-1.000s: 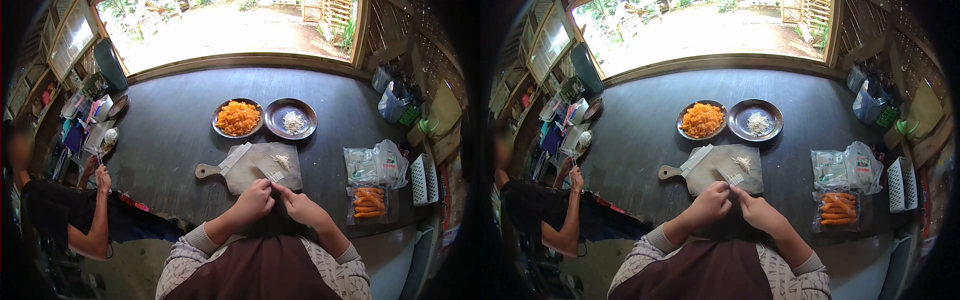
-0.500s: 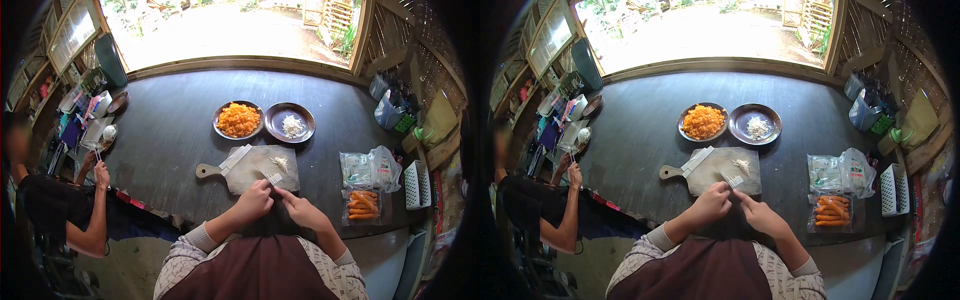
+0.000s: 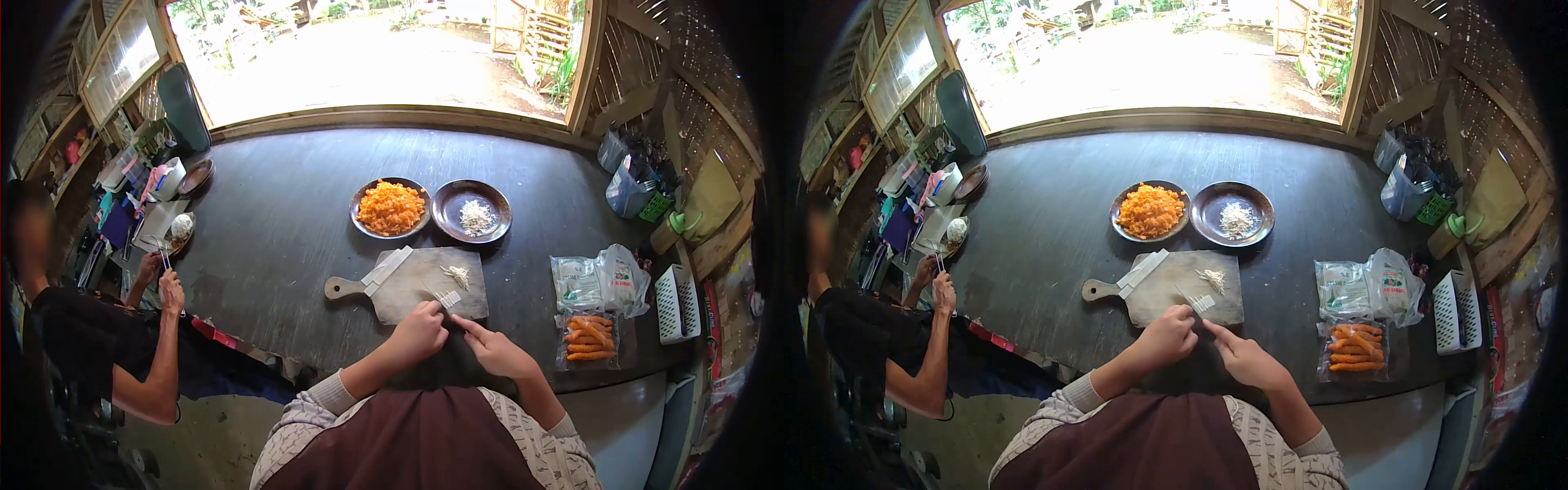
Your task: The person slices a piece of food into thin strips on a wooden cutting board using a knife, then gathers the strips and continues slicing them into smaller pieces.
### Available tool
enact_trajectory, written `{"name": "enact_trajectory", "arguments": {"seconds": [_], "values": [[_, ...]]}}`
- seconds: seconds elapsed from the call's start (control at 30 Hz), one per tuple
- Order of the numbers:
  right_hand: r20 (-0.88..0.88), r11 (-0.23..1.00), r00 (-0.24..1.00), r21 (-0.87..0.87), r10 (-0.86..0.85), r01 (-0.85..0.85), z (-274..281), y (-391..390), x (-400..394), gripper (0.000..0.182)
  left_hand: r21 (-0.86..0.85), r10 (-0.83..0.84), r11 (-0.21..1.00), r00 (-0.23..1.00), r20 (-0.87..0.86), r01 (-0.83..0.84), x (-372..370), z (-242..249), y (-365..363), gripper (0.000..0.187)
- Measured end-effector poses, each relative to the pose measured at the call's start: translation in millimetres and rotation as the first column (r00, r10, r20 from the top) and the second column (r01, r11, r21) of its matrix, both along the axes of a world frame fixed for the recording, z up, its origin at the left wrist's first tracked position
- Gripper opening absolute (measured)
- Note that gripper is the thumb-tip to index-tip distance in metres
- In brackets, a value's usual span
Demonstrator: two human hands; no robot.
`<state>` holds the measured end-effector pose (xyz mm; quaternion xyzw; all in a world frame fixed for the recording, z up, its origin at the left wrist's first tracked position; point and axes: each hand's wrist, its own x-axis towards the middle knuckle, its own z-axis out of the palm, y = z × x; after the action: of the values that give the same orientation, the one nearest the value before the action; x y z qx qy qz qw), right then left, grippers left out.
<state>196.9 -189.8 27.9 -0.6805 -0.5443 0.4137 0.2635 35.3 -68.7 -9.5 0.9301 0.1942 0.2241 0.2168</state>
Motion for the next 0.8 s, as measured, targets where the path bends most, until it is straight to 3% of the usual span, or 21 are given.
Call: {"name": "enact_trajectory", "arguments": {"seconds": [0.17,0.47,0.7,0.77,0.8], "values": [[-0.05,0.999,0.999,-0.044,-0.004,0.002,8,-7,0,0.043,-0.037,-0.001,0.999,0.995,-0.097,-0.002,0,2,1,0.019],[0.025,0.998,1.0,0.068,0.007,-0.009,-8,-3,-1,0.044,-0.037,0.015,0.999,1.0,-0.026,-0.016,0,4,-4,0.018],[0.023,1.0,1.0,0.023,0.018,-0.018,9,-3,-3,0.045,-0.021,0.085,0.996,0.996,0.018,-0.085,1,-2,-10,0.018],[-0.052,0.98,0.998,-0.198,-0.032,0.021,30,-6,-6,0.044,0.079,0.08,0.993,0.995,0.059,-0.084,1,-3,-11,0.018],[-0.054,0.98,0.998,-0.199,-0.033,0.022,23,-4,-7,0.044,0.078,0.079,0.993,0.995,0.057,-0.084,0,-3,-11,0.018]]}}
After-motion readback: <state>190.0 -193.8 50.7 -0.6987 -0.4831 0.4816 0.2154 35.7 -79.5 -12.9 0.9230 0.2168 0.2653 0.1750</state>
